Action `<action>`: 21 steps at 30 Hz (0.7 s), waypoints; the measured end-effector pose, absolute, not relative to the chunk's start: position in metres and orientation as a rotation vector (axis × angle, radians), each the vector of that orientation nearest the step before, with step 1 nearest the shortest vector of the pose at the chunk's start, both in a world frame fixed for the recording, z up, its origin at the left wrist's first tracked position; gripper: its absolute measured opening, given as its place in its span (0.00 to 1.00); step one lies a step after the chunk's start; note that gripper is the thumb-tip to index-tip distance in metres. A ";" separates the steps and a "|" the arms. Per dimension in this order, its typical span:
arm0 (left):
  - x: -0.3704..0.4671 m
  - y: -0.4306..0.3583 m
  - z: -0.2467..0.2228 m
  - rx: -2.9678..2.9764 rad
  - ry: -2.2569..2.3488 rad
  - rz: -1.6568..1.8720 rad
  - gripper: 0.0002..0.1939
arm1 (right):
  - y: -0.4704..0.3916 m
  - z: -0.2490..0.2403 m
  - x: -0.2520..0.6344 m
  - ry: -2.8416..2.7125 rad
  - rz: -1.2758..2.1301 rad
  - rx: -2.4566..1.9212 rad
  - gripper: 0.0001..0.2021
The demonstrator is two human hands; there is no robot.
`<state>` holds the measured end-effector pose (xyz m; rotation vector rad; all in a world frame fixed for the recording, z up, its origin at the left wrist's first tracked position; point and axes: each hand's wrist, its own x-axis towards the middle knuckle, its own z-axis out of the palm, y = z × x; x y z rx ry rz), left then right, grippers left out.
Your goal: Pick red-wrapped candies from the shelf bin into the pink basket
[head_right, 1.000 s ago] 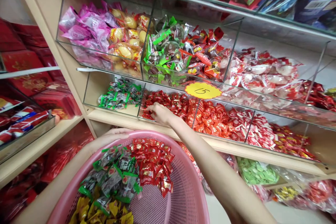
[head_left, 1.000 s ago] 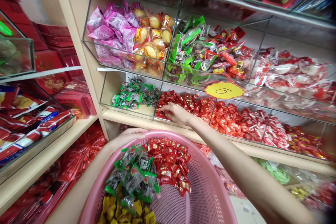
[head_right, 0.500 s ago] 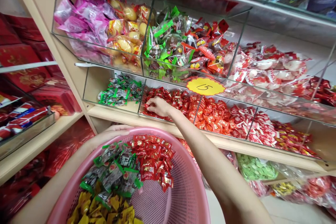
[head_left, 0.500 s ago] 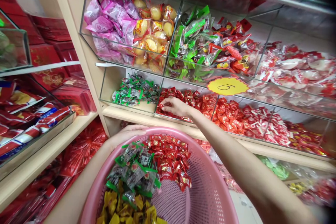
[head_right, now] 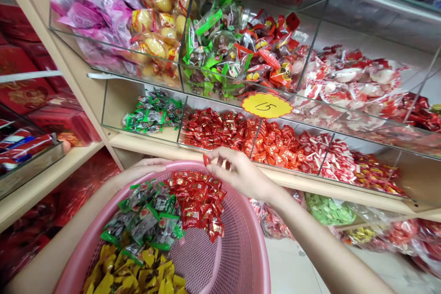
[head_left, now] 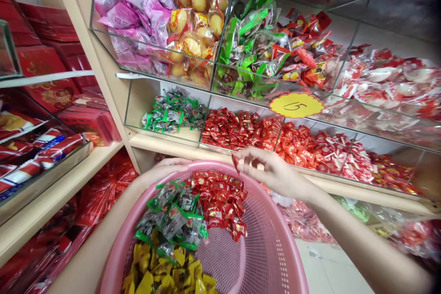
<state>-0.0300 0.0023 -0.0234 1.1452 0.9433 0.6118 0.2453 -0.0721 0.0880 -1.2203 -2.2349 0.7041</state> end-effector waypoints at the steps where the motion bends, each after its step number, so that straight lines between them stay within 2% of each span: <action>1: -0.030 0.003 -0.025 1.153 0.950 0.611 0.24 | -0.084 0.083 0.249 -2.283 0.676 -1.263 0.11; 11: -0.030 0.003 -0.026 1.109 0.912 0.591 0.24 | -0.140 0.017 0.252 -2.761 0.280 -1.497 0.09; 21: -0.029 0.004 -0.030 1.093 0.918 0.583 0.24 | -0.140 -0.010 0.240 -2.900 -0.089 -1.529 0.05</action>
